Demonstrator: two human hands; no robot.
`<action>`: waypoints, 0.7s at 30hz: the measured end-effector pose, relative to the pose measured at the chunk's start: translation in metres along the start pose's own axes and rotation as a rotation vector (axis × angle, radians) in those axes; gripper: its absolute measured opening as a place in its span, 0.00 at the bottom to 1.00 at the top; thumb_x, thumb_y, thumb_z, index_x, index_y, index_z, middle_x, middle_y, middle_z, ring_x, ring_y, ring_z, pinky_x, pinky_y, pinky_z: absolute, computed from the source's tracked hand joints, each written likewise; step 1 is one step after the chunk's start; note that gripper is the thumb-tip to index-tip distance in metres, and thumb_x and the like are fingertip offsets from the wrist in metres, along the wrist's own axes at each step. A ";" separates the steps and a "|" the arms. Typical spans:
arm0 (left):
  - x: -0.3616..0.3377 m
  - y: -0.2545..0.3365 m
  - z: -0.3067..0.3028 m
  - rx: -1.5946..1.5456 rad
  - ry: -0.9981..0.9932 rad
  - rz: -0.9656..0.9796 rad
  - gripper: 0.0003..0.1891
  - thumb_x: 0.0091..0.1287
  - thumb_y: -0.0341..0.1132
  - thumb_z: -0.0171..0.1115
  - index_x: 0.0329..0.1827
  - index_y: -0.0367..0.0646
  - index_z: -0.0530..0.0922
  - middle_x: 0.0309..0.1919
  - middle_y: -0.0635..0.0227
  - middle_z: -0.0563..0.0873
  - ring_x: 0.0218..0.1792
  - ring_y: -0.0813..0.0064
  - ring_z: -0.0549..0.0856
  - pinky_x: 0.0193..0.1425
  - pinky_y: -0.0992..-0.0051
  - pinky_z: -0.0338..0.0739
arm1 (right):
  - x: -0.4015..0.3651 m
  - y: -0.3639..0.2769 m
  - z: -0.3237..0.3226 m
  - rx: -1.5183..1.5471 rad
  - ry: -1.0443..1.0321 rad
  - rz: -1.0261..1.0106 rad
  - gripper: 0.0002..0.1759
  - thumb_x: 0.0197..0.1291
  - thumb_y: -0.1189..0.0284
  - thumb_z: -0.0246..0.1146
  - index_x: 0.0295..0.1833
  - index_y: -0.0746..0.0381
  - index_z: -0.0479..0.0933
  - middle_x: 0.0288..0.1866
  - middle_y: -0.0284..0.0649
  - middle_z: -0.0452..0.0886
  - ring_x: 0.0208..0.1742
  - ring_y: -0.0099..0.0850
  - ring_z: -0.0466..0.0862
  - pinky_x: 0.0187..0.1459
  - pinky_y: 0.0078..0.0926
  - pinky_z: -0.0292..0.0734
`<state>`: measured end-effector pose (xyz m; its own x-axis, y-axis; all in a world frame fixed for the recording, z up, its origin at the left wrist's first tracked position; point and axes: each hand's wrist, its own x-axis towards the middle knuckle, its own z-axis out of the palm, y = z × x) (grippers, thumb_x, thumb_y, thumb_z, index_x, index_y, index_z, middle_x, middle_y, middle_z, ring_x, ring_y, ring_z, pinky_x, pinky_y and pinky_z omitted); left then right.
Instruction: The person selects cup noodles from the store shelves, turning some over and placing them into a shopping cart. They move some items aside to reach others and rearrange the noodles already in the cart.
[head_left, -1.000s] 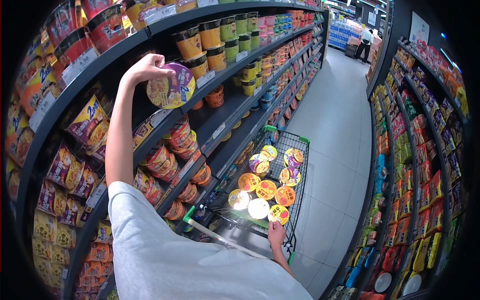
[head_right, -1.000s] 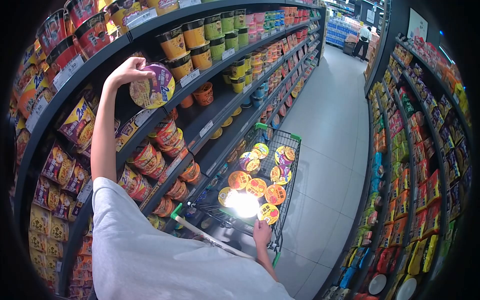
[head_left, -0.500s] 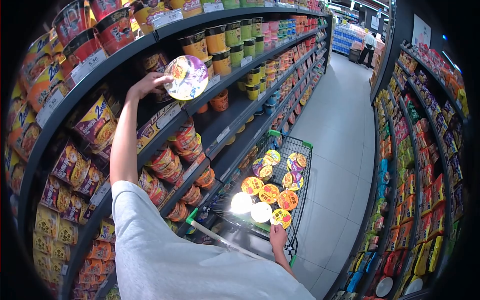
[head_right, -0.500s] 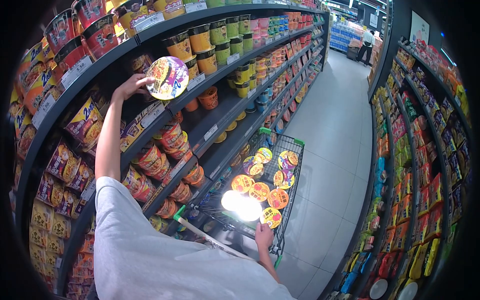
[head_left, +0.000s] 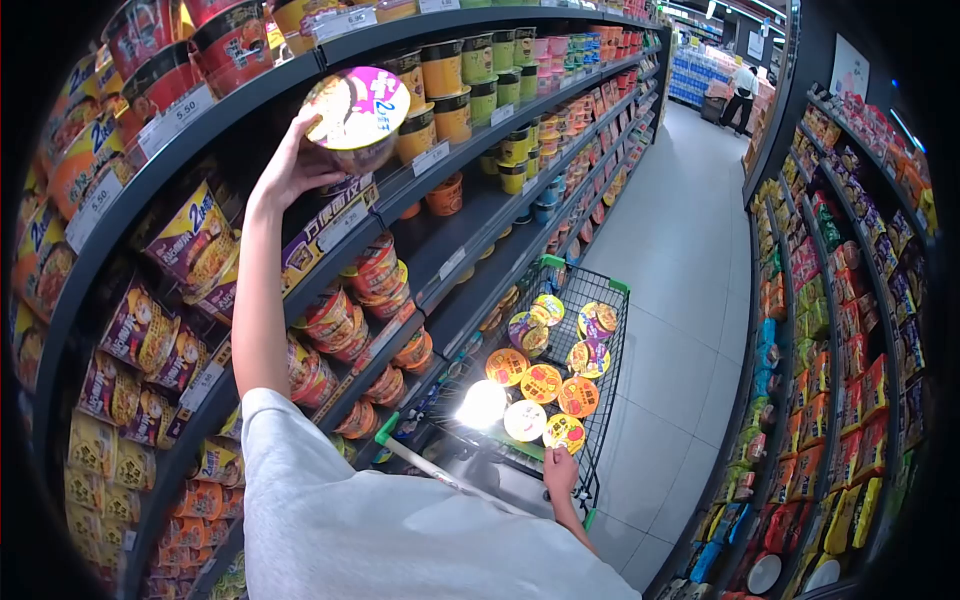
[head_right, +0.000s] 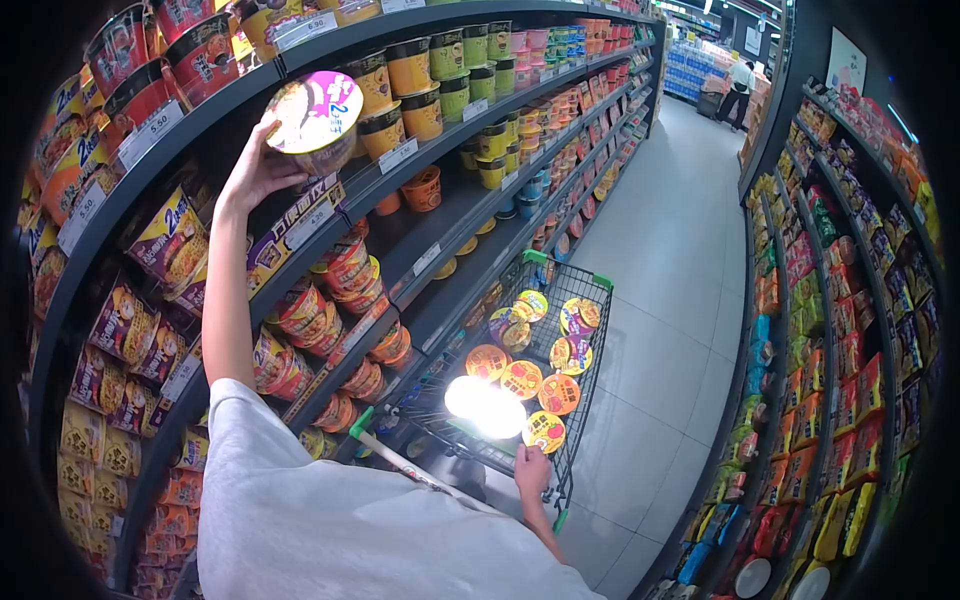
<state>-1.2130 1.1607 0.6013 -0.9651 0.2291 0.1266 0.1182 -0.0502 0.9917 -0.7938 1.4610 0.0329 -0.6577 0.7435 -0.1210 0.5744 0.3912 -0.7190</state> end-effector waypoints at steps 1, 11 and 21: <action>-0.012 -0.003 0.009 0.000 -0.047 0.016 0.44 0.66 0.64 0.67 0.66 0.31 0.70 0.54 0.51 0.81 0.51 0.59 0.88 0.57 0.57 0.88 | 0.000 -0.001 0.000 0.000 -0.009 0.008 0.18 0.67 0.55 0.66 0.37 0.60 0.84 0.33 0.46 0.89 0.38 0.49 0.89 0.42 0.49 0.82; -0.112 -0.102 0.085 -0.255 -0.226 -0.051 0.29 0.76 0.53 0.56 0.72 0.43 0.70 0.57 0.65 0.87 0.49 0.77 0.88 0.47 0.77 0.84 | 0.000 0.002 0.000 0.016 0.021 -0.029 0.18 0.66 0.57 0.67 0.38 0.63 0.85 0.31 0.48 0.88 0.34 0.49 0.88 0.39 0.46 0.80; -0.227 -0.400 0.146 -0.386 -0.141 -0.901 0.26 0.68 0.48 0.71 0.59 0.40 0.74 0.53 0.61 0.84 0.55 0.57 0.88 0.61 0.59 0.83 | -0.001 -0.009 -0.007 0.026 -0.006 0.065 0.18 0.68 0.56 0.64 0.39 0.61 0.83 0.32 0.52 0.86 0.38 0.57 0.86 0.40 0.54 0.79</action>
<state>-1.0074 1.2711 0.1789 -0.6174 0.4495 -0.6456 -0.7549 -0.1079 0.6468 -0.7949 1.4602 0.0440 -0.6227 0.7633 -0.1722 0.6030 0.3279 -0.7272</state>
